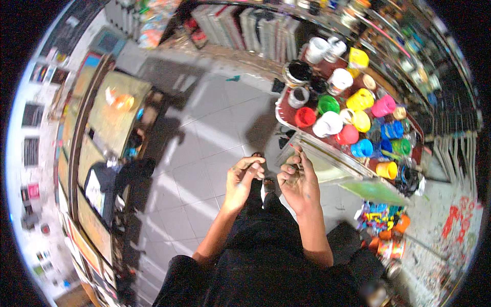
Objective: The person uses a squeegee to apply red ink through a screen onto a black t-shirt. They then lift the screen, flip the t-shirt, and use a small stick to apply red paint to the printed text for touch-ups.
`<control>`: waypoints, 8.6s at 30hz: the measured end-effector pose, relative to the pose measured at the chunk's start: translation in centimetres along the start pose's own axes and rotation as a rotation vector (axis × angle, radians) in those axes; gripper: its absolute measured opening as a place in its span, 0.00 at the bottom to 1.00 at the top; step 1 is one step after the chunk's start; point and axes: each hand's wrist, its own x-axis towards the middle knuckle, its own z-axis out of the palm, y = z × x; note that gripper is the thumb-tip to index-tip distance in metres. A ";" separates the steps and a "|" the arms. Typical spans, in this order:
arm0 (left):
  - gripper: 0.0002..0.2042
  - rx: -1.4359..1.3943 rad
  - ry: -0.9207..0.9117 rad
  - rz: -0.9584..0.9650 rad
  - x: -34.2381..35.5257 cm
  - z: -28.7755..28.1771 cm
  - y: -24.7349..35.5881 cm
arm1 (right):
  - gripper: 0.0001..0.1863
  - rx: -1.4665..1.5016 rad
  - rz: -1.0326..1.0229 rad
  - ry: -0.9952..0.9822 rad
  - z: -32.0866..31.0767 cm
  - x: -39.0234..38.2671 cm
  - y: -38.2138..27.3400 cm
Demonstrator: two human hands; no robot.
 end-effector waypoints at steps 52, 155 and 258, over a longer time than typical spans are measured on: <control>0.11 -0.375 1.763 0.479 -72.5 -70.2 -1.2 | 0.09 -0.919 1.745 -0.363 -4.4 -30.8 106.8; 0.16 0.805 1.789 -0.130 -133.3 -135.9 -31.7 | 0.07 -1.869 -0.252 -1.361 -38.4 -56.1 181.4; 0.13 1.047 1.823 0.349 -133.2 -138.4 -38.7 | 0.10 -1.803 -0.643 -1.947 -39.2 -56.5 183.9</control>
